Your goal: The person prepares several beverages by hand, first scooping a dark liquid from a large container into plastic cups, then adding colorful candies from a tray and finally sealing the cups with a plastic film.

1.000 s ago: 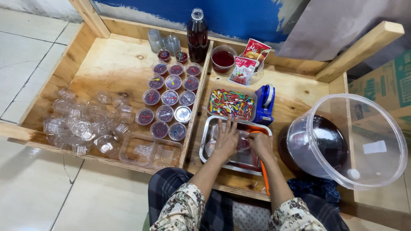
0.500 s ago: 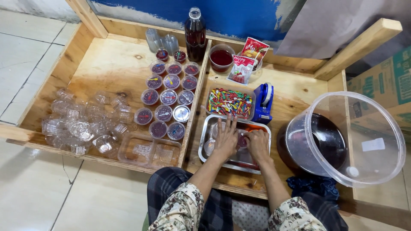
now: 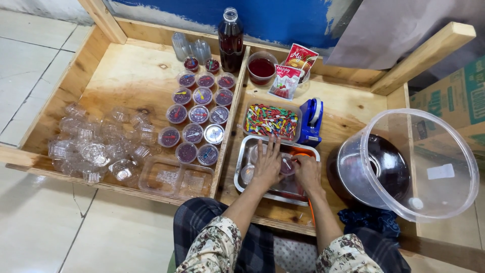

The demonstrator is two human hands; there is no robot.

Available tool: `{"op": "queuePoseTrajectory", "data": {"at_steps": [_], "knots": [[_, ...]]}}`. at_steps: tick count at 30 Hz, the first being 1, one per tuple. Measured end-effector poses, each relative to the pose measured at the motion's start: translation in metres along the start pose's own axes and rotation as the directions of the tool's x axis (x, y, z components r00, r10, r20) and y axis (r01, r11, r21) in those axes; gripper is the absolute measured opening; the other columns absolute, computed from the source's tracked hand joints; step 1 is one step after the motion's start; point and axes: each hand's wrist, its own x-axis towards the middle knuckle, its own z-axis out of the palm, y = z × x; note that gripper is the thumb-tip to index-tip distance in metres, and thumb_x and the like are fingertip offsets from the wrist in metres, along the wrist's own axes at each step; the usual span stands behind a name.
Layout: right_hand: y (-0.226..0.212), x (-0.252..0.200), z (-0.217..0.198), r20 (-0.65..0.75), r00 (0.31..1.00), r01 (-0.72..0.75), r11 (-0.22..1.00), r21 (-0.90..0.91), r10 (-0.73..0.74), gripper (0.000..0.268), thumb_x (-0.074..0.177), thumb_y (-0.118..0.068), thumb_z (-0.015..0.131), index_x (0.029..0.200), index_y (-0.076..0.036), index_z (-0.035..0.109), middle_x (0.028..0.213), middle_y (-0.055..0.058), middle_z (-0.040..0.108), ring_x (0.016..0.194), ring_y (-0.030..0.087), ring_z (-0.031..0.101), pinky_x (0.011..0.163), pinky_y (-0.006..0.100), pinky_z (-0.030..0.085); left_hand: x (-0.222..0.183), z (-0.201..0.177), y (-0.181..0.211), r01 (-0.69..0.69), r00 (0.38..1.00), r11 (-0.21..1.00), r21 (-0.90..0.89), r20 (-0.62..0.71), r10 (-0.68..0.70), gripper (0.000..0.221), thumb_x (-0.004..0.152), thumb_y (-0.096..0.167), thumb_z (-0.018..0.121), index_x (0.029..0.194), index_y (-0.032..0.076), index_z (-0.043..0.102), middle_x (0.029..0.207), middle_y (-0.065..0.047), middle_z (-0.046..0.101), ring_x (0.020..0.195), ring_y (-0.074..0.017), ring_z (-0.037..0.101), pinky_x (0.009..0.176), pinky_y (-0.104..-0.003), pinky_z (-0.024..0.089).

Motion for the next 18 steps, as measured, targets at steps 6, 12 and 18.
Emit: {"op": "queuePoseTrajectory", "data": {"at_steps": [6,12,18], "knots": [[-0.023,-0.01,-0.031,0.03,0.998,-0.048,0.98,-0.194,0.055,0.031,0.098,-0.044,0.061,0.116,-0.025,0.076,0.109,0.003,0.061,0.11,0.029,0.053,0.091,0.044,0.044,0.003,0.012,0.009,0.022,0.999,0.994,0.11,-0.04,-0.017,0.102,0.073,0.068,0.072,0.148,0.004,0.044,0.17,-0.013,0.007,0.156,-0.0328,-0.011,0.124,-0.063,-0.012],[-0.014,-0.007,-0.009,0.04,0.995,-0.081,0.978,-0.191,0.091,0.031,0.097,-0.045,0.061,0.115,-0.026,0.077,0.111,0.003,0.056,0.114,0.029,0.049,0.092,0.043,0.043,0.011,0.04,0.013,0.012,0.993,0.982,0.187,-0.114,0.01,0.1,0.072,0.065,0.073,0.145,0.003,0.047,0.17,-0.013,0.009,0.157,-0.0318,-0.008,0.125,-0.062,-0.009],[-0.008,-0.008,-0.013,0.028,0.987,-0.161,0.987,0.024,0.161,0.03,0.095,-0.044,0.066,0.112,-0.023,0.078,0.112,0.008,0.061,0.114,0.033,0.054,0.096,0.05,0.046,0.003,0.021,0.013,0.014,0.981,0.985,0.174,-0.193,0.02,0.1,0.068,0.062,0.075,0.144,0.002,0.048,0.169,-0.014,0.016,0.157,-0.0313,-0.003,0.124,-0.064,-0.007]]}}
